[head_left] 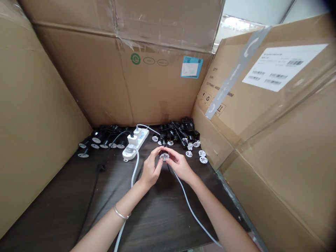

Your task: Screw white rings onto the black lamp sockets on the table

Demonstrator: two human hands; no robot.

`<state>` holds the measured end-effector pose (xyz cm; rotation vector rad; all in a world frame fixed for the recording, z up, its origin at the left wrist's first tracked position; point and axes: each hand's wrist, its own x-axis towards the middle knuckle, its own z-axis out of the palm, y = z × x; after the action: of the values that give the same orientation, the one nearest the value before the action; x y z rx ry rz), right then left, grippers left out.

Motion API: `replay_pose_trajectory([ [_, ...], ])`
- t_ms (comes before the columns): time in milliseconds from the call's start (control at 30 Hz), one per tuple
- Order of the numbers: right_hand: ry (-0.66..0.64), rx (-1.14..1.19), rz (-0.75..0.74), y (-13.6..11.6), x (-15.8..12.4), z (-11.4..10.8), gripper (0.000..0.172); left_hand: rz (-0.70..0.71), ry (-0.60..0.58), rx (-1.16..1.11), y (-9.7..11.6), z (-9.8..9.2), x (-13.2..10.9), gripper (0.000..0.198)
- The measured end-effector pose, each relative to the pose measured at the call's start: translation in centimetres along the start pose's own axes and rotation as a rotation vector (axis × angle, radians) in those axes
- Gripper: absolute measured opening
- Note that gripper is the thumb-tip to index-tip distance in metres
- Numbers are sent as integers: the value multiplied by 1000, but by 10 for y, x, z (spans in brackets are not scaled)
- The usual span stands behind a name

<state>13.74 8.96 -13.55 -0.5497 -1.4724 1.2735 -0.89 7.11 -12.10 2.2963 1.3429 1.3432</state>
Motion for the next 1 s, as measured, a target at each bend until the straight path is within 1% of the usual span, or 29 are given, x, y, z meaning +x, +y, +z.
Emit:
replay_pose_trajectory([
  [67, -19, -1, -16, 0, 0, 0, 40, -12, 11, -14, -2, 0, -1, 41],
  [133, -37, 8, -20, 0, 1, 1, 41, -52, 16, -60, -4, 0, -1, 43],
  [267, -40, 66, 9, -2, 0, 2, 39, -119, 19, -158, -4, 1, -2, 42],
  [400, -20, 104, 30, -2, 0, 2, 33, -106, 26, -108, -2, 2, -1, 41],
  [533, 5, 12, -14, -2, 0, 3, 33, -47, 25, -8, -1, 2, 0, 40],
  [633, 33, -76, -53, -4, 0, 3, 31, 23, 48, 69, 0, 2, 1, 37],
  [700, 54, -124, -82, -5, 0, 3, 30, 45, 65, 99, 2, 3, 1, 36],
  [800, 65, -170, -115, -8, -1, 4, 30, 40, 75, 84, 2, 5, 1, 31],
  [900, 64, -238, -163, -10, -2, 5, 32, 26, 98, 60, 1, 6, 0, 23],
  [1000, 70, -367, -245, -9, -3, 6, 35, 12, 109, 44, -2, 8, -1, 27],
])
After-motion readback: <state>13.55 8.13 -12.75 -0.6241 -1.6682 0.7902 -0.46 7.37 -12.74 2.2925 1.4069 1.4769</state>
